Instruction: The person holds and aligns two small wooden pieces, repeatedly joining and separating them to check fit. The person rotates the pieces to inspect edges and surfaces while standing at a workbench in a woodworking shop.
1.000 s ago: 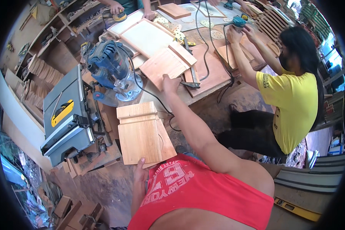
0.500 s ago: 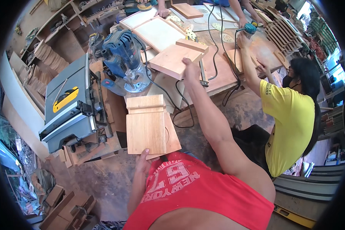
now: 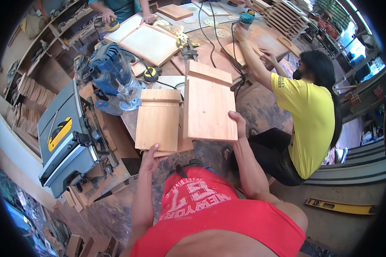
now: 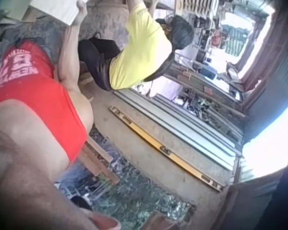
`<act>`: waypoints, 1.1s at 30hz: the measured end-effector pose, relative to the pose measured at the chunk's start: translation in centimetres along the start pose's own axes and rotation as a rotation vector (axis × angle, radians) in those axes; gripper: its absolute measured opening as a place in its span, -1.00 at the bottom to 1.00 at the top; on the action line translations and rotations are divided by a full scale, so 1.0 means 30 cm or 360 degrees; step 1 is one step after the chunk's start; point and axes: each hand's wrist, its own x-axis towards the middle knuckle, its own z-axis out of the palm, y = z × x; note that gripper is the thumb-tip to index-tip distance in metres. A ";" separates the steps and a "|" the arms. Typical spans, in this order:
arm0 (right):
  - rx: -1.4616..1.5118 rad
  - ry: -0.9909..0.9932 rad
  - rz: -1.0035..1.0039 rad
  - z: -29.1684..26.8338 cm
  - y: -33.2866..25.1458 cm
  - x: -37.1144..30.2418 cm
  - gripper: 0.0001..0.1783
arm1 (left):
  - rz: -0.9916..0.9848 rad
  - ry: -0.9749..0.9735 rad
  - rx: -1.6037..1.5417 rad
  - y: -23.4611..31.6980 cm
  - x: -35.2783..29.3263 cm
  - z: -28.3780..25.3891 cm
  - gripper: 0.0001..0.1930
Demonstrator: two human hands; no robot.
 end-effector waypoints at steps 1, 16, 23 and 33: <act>0.0038 -0.0013 -0.0054 -0.027 0.014 -0.031 -0.22 | -0.0011 -0.0029 0.0002 0.009 0.031 -0.010 -0.35; 0.0631 -0.0271 0.0087 -0.113 0.155 -0.301 -0.22 | 0.0243 0.0437 -0.0565 -0.025 0.127 0.145 -0.38; 0.0678 -0.0329 0.0209 -0.066 0.225 -0.346 -0.20 | 0.0251 0.0411 -0.0535 -0.011 0.078 0.128 -0.38; 0.0512 -0.0280 0.0318 -0.061 0.215 -0.386 -0.18 | 0.0151 0.0473 -0.0344 -0.051 -0.170 0.117 -0.34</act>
